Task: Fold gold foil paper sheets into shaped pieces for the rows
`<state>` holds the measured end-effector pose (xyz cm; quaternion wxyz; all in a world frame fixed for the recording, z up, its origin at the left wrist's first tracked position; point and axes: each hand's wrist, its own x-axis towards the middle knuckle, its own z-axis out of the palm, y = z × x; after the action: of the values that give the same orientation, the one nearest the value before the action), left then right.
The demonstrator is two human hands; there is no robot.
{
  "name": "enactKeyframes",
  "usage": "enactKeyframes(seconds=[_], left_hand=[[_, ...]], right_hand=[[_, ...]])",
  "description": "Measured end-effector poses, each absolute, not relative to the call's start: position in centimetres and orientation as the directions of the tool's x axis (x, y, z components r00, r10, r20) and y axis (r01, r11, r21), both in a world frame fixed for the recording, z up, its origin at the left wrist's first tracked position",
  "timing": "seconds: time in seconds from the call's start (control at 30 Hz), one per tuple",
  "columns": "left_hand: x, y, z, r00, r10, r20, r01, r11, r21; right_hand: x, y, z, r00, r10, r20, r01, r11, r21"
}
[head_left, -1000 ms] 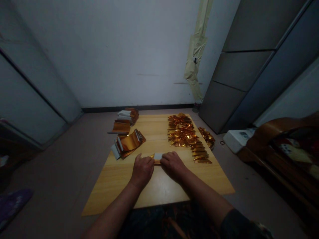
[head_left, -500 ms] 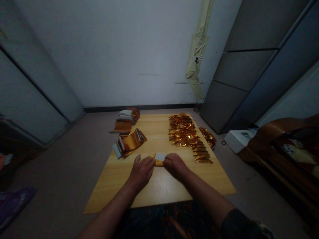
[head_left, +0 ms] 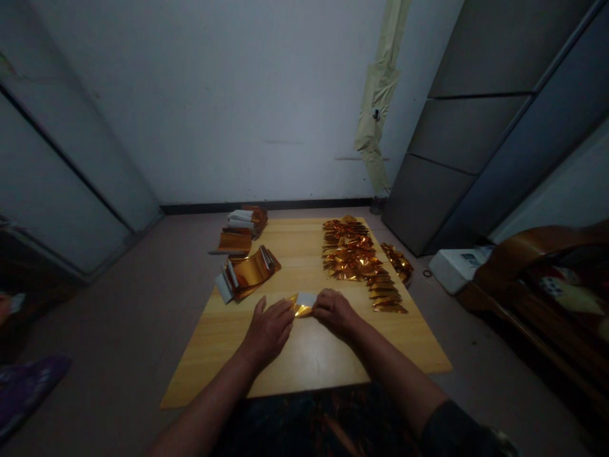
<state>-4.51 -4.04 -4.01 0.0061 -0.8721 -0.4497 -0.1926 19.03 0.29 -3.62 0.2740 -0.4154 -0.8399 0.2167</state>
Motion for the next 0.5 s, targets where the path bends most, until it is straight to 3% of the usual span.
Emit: enactKeyframes(seconds=[0.5], left_hand=[[-4.39,-4.92,-3.34,0.537,0.816,0.211,0.81,-0.569,0.141]], right_hand=[[18.75,-0.01,-2.79,-0.504,0.838,0.21,0.637,0.524,-0.566]])
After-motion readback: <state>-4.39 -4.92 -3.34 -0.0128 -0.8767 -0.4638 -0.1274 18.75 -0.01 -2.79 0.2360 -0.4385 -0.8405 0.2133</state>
